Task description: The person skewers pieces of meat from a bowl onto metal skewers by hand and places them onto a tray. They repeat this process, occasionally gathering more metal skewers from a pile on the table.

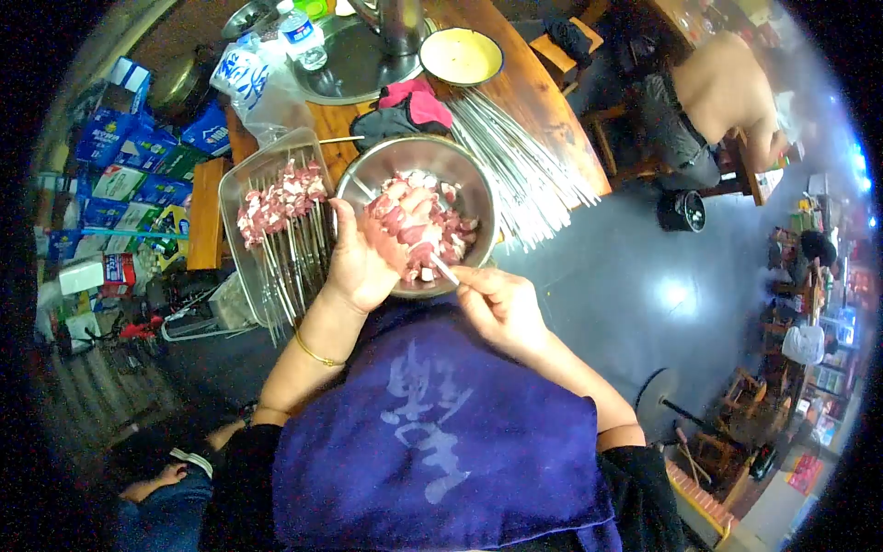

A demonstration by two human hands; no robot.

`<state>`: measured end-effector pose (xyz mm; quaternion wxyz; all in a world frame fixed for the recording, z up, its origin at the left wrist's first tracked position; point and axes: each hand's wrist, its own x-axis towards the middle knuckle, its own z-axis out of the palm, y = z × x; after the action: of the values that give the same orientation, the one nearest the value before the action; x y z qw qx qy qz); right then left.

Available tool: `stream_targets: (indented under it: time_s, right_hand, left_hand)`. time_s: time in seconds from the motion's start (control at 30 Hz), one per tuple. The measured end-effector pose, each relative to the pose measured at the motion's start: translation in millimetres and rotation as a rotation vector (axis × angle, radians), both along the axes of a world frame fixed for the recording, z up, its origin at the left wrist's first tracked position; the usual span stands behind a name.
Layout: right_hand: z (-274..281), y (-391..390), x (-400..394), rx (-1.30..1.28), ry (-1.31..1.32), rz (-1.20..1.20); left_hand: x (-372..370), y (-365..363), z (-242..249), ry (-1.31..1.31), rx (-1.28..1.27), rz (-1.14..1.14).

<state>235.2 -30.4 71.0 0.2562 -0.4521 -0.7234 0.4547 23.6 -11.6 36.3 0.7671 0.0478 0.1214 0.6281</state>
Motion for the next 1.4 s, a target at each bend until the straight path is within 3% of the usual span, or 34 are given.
stream_targets:
  time_s: [0.1,0.23,0.33,0.47,0.87,1.1,1.2,1.23,1.33,1.4]
  right_hand:
    - [-2,6,-3,0.08,-0.039,0.046]
    - [-4,8,-15,0.058,0.029,0.082]
    - [-10,9,-21,0.022,0.088,0.097]
    - [-11,13,-27,0.039,0.097,0.152]
    - [-8,10,-38,-0.043,0.172,0.187]
    - [10,8,-44,0.013,-0.046,0.312]
    - [-6,11,-46,0.112,-0.01,0.298]
    - [-10,12,-48,0.077,0.038,0.268]
    - [-15,18,-55,-0.073,0.132,0.242]
    - [-12,16,-63,-0.127,0.183,0.239]
  left_hand:
    - [-12,-10,12,0.011,-0.062,0.017]
    - [-12,-20,21,0.253,-0.118,0.138]
    - [-11,-28,16,0.31,-0.037,0.205]
    - [-11,-34,15,0.274,-0.074,0.293]
    - [-5,-48,22,0.264,-0.077,0.267]
    - [-31,-51,3,0.348,-0.212,0.406]
    - [-35,-50,-12,-0.05,0.169,0.267]
    - [-28,-53,-7,0.069,-0.005,0.227]
    - [-14,-61,-1,0.405,-0.145,0.036]
    - [-16,-62,-19,0.316,-0.07,0.174]
